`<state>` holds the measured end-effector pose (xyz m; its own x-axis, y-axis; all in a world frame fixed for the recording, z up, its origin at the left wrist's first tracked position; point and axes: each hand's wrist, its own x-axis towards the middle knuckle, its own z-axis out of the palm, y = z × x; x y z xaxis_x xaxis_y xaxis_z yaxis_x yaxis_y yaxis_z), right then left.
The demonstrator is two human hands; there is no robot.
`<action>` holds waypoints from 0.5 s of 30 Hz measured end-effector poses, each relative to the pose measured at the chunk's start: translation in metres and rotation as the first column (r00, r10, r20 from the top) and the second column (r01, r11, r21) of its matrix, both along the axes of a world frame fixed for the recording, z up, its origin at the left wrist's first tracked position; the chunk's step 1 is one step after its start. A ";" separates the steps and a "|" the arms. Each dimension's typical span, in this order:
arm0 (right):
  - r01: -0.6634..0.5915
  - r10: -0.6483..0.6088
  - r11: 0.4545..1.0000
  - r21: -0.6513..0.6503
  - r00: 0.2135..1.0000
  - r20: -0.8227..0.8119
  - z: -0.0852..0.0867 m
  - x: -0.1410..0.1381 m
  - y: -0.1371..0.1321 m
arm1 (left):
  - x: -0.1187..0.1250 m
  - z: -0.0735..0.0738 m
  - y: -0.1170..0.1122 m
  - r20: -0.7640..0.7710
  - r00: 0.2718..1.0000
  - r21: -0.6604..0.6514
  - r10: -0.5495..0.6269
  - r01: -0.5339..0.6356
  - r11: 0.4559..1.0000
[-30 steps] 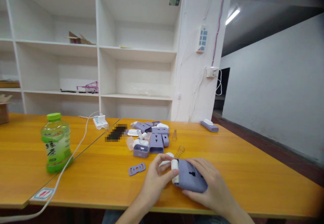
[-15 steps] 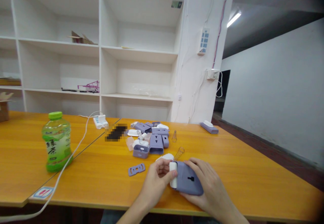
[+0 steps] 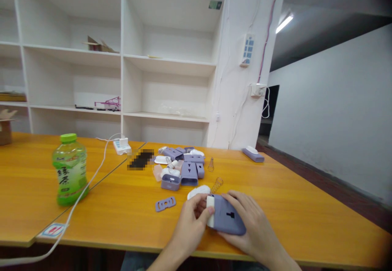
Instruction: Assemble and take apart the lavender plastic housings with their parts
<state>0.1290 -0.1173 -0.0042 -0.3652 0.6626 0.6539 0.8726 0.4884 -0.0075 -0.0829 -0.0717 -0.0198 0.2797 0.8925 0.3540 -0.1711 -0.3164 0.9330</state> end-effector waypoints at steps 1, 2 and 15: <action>-0.006 0.005 1.000 0.007 1.000 0.008 0.000 0.001 0.000 | 0.001 0.001 -0.001 0.006 1.000 -0.004 -0.005 0.005 1.000; -0.013 0.013 1.000 0.016 1.000 0.019 0.000 0.001 0.000 | 0.001 0.001 -0.001 0.012 1.000 -0.010 -0.012 0.012 1.000; -0.130 0.104 0.977 0.169 0.982 0.156 0.004 -0.005 -0.002 | 0.003 0.010 -0.003 0.079 0.993 -0.138 -0.083 0.093 0.986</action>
<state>0.1243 -0.1188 -0.0005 -0.5331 0.4875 0.6915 0.7946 0.5692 0.2112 -0.0799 -0.0744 -0.0097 0.3376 0.9079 0.2484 -0.2614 -0.1632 0.9514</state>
